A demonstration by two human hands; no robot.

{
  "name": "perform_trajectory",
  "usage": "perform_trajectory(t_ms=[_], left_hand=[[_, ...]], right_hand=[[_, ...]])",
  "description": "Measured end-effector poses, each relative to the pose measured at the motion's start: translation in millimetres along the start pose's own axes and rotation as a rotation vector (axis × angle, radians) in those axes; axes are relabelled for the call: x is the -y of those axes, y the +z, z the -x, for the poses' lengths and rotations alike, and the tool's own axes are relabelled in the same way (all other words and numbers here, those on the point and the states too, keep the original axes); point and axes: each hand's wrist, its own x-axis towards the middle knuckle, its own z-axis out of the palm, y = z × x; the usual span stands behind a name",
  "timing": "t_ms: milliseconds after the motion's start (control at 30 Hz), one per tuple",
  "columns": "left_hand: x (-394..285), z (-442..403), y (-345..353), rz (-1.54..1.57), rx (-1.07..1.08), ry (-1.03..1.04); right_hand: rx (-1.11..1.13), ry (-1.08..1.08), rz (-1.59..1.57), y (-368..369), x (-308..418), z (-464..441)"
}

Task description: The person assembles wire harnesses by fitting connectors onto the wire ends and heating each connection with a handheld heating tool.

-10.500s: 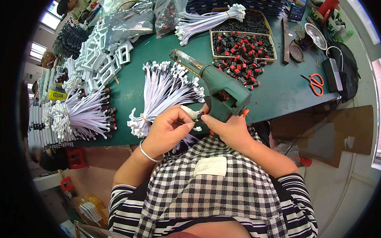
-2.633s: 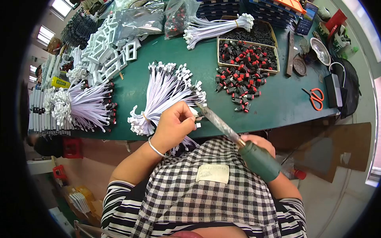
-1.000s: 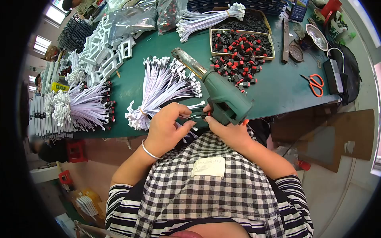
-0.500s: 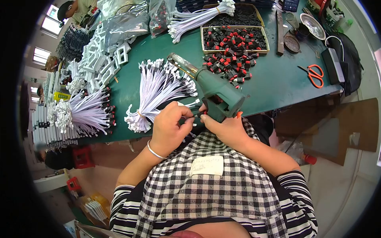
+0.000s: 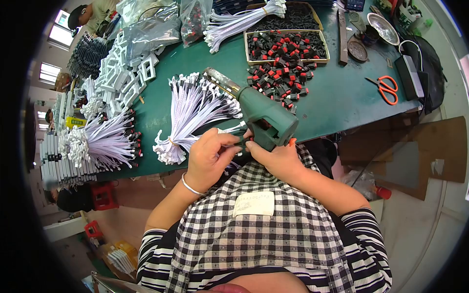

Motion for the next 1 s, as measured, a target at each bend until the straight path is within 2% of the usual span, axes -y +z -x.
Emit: perform_trajectory(t_ms=[33, 133, 233, 333, 433, 467, 500, 567, 667, 700, 833, 1000], left_hand=[[-1, 1, 0, 0.047, -0.007, -0.053], [7, 4, -5, -0.03, 0.057, -0.017], [3, 3, -11, -0.13, 0.119, 0.003], [3, 8, -17, -0.216, 0.26, 0.042], [-14, 17, -31, -0.411, 0.276, 0.094], [-25, 17, -41, -0.408, 0.307, 0.055], [-25, 16, -55, -0.431, 0.297, 0.163], [-52, 16, -90, 0.116, 0.373, -0.189], [-75, 19, -85, 0.796, 0.179, 0.212], [-81, 19, -80, 0.949, 0.205, 0.315], [-108, 33, -55, 1.203, 0.419, 0.461], [-131, 51, -40, 1.299, 0.551, 0.51]], right_hand=[[-0.013, -0.019, 0.011, 0, -1, 0], [-0.003, 0.116, -0.033, 1, 7, 1], [-0.044, 0.103, -0.158, 4, 2, 2], [-0.106, 0.007, -0.112, -1, 10, 2], [-0.268, 0.004, -0.13, -8, 17, 5], [-0.29, -0.093, -0.059, -14, 11, 7], [-0.325, -0.151, -0.137, -17, 6, 7], [-0.377, -0.193, -0.237, -22, 4, 10], [-0.386, -0.24, -0.305, -20, 7, 17], [-0.389, -0.253, -0.313, -19, 9, 20], [-0.383, -0.302, -0.315, -19, 12, 36], [-0.411, -0.378, -0.332, -22, 12, 55]])
